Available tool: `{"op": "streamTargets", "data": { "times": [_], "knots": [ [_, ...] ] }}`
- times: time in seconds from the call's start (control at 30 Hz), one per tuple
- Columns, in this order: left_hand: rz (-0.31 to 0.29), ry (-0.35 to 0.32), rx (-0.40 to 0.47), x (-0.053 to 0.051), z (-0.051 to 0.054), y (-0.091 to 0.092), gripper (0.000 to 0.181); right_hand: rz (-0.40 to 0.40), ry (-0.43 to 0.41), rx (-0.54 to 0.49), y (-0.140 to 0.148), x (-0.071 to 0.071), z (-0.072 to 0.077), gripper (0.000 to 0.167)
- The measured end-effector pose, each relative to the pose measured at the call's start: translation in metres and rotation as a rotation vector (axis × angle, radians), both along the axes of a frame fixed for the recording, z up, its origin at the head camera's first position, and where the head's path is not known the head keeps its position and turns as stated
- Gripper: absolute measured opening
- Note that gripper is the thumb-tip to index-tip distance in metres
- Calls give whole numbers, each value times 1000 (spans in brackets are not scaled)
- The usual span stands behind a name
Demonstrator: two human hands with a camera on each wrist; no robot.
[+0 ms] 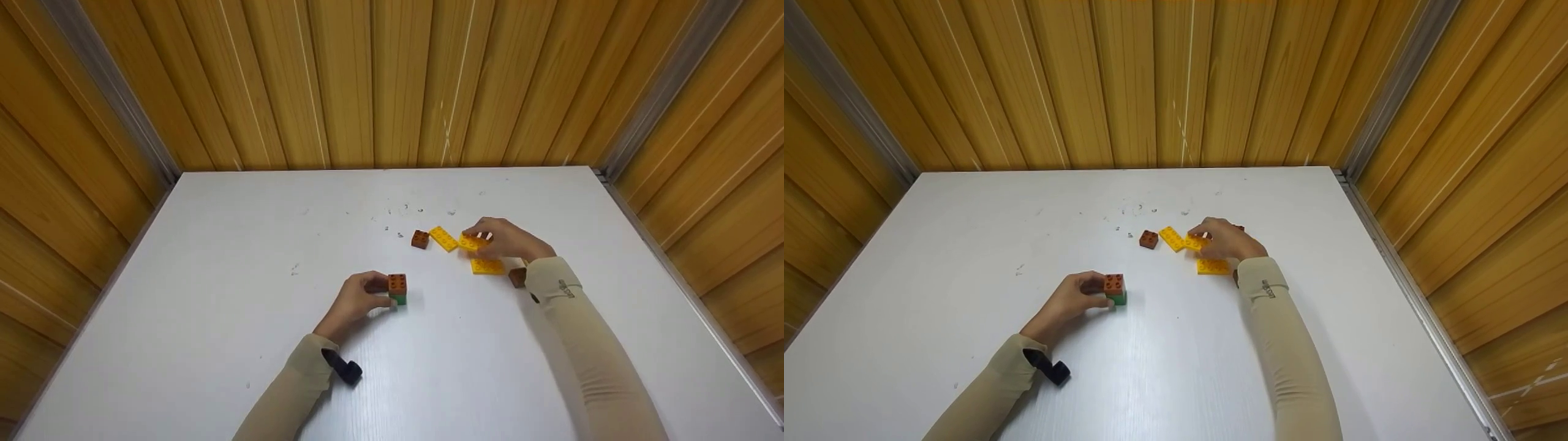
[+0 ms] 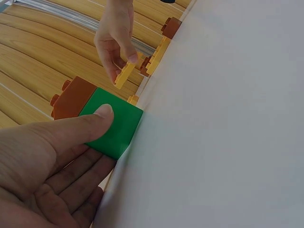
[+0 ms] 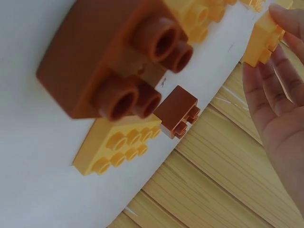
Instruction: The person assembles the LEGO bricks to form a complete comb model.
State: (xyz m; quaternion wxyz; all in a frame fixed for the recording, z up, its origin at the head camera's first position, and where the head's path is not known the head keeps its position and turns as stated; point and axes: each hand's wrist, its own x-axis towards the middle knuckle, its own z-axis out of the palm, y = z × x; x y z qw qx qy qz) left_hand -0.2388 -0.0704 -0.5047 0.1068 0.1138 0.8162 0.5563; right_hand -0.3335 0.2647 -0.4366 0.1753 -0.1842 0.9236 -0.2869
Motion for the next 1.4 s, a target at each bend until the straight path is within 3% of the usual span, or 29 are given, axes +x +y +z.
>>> {"op": "streamTargets", "data": {
  "times": [0.3,0.57,0.83,1.4],
  "knots": [
    [2,-9,1,-1,-1,1,37,123,82,3,-5,7,6,45],
    [5,-16,-8,0,-1,0,37,204,109,68,-23,18,14,46],
    [11,-1,-21,0,0,1,37,309,157,44,-37,26,21,46],
    [15,-30,-31,-2,0,2,37,418,150,-10,-62,36,30,47]
  ]
}}
